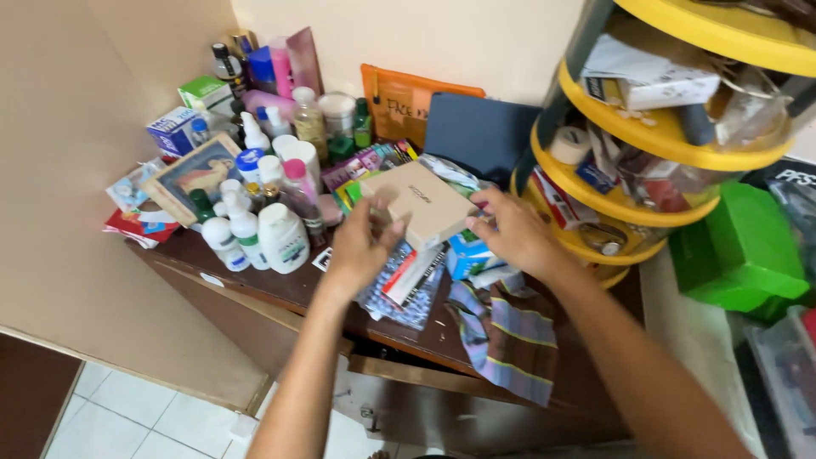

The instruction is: Organizing and sorting various small items, including boxes, plastic containers, and bags of parts on a cluttered desk.

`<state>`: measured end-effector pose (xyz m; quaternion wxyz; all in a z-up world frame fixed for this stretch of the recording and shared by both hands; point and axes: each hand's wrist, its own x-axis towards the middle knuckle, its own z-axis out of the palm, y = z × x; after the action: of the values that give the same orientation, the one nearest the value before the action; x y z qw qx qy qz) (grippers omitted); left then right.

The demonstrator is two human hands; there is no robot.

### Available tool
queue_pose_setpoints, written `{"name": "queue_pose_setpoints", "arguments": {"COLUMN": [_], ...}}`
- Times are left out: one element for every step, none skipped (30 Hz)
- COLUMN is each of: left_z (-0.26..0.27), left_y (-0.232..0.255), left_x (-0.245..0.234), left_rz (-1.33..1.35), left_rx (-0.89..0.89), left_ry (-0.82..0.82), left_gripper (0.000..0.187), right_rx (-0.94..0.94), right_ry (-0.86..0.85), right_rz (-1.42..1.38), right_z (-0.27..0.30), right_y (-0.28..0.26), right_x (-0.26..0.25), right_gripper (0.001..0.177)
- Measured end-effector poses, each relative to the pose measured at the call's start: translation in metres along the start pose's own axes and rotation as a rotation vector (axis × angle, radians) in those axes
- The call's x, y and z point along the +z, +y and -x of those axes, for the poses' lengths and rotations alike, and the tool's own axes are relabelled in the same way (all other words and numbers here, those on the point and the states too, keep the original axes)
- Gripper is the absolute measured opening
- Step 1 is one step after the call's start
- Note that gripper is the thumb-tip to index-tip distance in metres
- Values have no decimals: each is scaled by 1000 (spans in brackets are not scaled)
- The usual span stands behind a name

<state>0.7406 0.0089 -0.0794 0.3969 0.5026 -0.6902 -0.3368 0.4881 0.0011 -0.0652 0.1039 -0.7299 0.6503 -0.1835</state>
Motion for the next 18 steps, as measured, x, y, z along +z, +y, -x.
{"name": "queue_pose_setpoints", "arguments": {"left_z": [0,0,0,-1,-2,-3,-8,-12,-17,-19,-21,-23,-20,-18,-15,-13,-11,-10], "left_y": [-9,-17,-26,-24,-22,-20,-25,-30,-34,-33,-31,-30,-24,-18,-12,-9,-7,-3], "left_x": [5,10,16,16,18,19,23,27,31,32,34,37,31,24,17,14,11,8], "left_rz": [2,86,169,169,191,212,212,251,290,290,563,834,833,849,866,869,858,849], "left_rx": [2,-69,-141,-139,-182,-224,-221,-250,-280,-278,-270,-264,-268,-241,-215,-217,-199,-179], "left_ry": [1,-9,-19,-20,-54,-89,-89,-52,-15,-23,88,194,180,178,175,167,145,127], "left_gripper": [45,53,60,60,67,73,73,76,79,79,77,77,77,81,85,85,79,74], "right_rx": [0,101,202,203,267,331,331,348,366,373,312,257,270,147,25,33,49,63], "right_ry": [2,8,14,16,35,55,59,75,92,96,138,180,184,147,108,109,-15,-138], "right_rz": [2,-58,-119,-119,-192,-264,-264,-311,-359,-359,-356,-353,-354,-199,-44,-41,51,145], "right_z": [-4,-7,-11,-12,-13,-14,-15,-15,-15,-14,-14,-11,10,31,52,71,90,108], "right_y": [-1,-2,-2,-8,-13,-17,-19,-20,-20,-18,-15,-11,-22,-34,-47,-44,-41,-39], "right_x": [8,15,22,25,28,30,33,37,41,42,43,45,28,9,-9,-8,-8,-9], "right_gripper": [40,44,48,48,50,52,52,50,48,48,46,44,44,45,47,47,53,60]}}
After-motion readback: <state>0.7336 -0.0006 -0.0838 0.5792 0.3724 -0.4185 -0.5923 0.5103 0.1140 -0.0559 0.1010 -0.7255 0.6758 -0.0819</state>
